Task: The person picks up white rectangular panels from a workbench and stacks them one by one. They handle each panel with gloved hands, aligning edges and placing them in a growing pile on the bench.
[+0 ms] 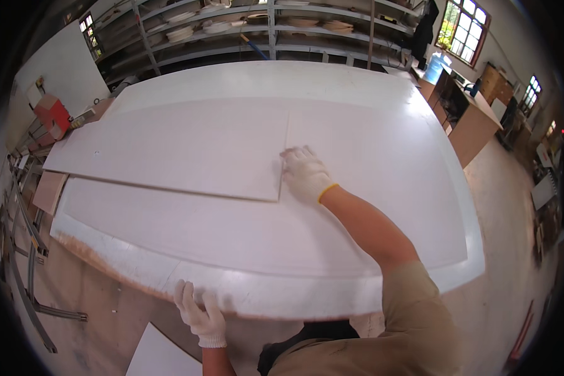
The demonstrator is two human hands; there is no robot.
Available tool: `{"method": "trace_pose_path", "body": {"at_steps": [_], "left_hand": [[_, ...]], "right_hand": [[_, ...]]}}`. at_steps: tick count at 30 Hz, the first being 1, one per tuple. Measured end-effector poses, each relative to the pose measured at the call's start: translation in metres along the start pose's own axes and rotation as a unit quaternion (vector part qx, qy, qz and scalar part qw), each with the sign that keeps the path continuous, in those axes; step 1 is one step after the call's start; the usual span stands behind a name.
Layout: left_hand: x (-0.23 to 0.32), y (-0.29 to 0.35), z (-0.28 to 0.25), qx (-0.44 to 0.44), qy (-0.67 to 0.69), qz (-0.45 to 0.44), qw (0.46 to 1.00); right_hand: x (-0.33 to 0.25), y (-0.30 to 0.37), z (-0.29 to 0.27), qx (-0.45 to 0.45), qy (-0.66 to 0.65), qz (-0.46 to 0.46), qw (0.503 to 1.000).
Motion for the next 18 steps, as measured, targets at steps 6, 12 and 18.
{"method": "trace_pose_path", "body": {"at_steps": [6, 12, 18], "left_hand": [[0.074, -0.063, 0.071, -0.088, -0.041, 0.106, 0.990], [0.110, -0.090, 0.105, -0.083, -0.101, 0.228, 0.965], [0.131, -0.112, 0.138, -0.070, -0.105, 0.331, 0.935]], "right_hand": [[0.096, -0.115, 0.013, -0.018, 0.037, 0.053, 0.998], [0.174, -0.137, -0.005, -0.016, 0.086, 0.134, 0.987], [0.198, -0.119, -0.043, -0.048, 0.062, 0.248, 0.966]]}}
Point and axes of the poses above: each hand's wrist, its own y-axis away from the middle knuckle, its own z-axis out of the palm, x = y × z, the point moved 4 cm from there along -y, towards the middle knuckle, and after that the axes turned 7 degrees about -y, right-handed, at the moved point
